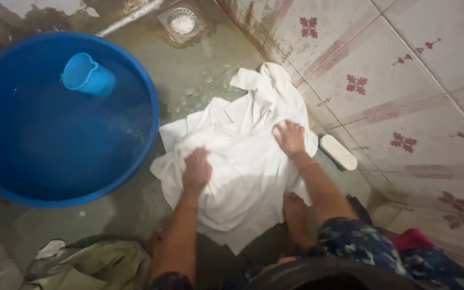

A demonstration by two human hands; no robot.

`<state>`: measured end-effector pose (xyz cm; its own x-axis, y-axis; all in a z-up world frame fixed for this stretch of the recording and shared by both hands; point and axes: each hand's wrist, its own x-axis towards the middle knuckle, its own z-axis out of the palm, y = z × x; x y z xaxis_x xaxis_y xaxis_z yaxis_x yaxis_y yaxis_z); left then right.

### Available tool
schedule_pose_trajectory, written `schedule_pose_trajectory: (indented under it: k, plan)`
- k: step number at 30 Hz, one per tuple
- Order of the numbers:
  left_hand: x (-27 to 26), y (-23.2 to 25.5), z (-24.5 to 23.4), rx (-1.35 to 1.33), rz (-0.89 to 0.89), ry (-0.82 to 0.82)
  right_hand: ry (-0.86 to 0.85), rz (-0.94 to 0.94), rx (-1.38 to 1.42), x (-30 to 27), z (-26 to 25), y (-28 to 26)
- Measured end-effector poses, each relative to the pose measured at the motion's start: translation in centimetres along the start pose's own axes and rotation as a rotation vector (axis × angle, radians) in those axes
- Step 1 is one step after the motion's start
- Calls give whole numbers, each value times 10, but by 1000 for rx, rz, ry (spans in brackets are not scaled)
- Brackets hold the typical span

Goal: The person washes a white shirt by hand on the floor, using a bar of soap and a brush, occasionally dipping a mug into a blue basin of water.

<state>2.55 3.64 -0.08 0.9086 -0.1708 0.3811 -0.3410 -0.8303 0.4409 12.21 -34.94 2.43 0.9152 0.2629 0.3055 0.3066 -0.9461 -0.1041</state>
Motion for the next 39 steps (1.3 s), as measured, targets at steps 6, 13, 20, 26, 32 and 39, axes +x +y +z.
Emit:
schedule_pose_trajectory:
  k: [6, 13, 20, 26, 32, 39]
  plan:
    - [93, -82, 24, 68, -143, -15, -115, 58, 679, 0, 74, -132]
    - [105, -64, 62, 183, -369, -58, -371, -643, 399, -11, 90, -144]
    - [-10, 131, 72, -67, 5, -346, 146, 140, 1, 49, 27, -3]
    - [78, -32, 13, 25, -333, -243, 58, 346, -14, -6, 9, -23]
    - [84, 25, 16, 143, -386, -294, 66, 132, 176, 39, 50, -71]
    - [27, -30, -7, 191, -154, -445, -289, 80, 246, 82, 34, -62]
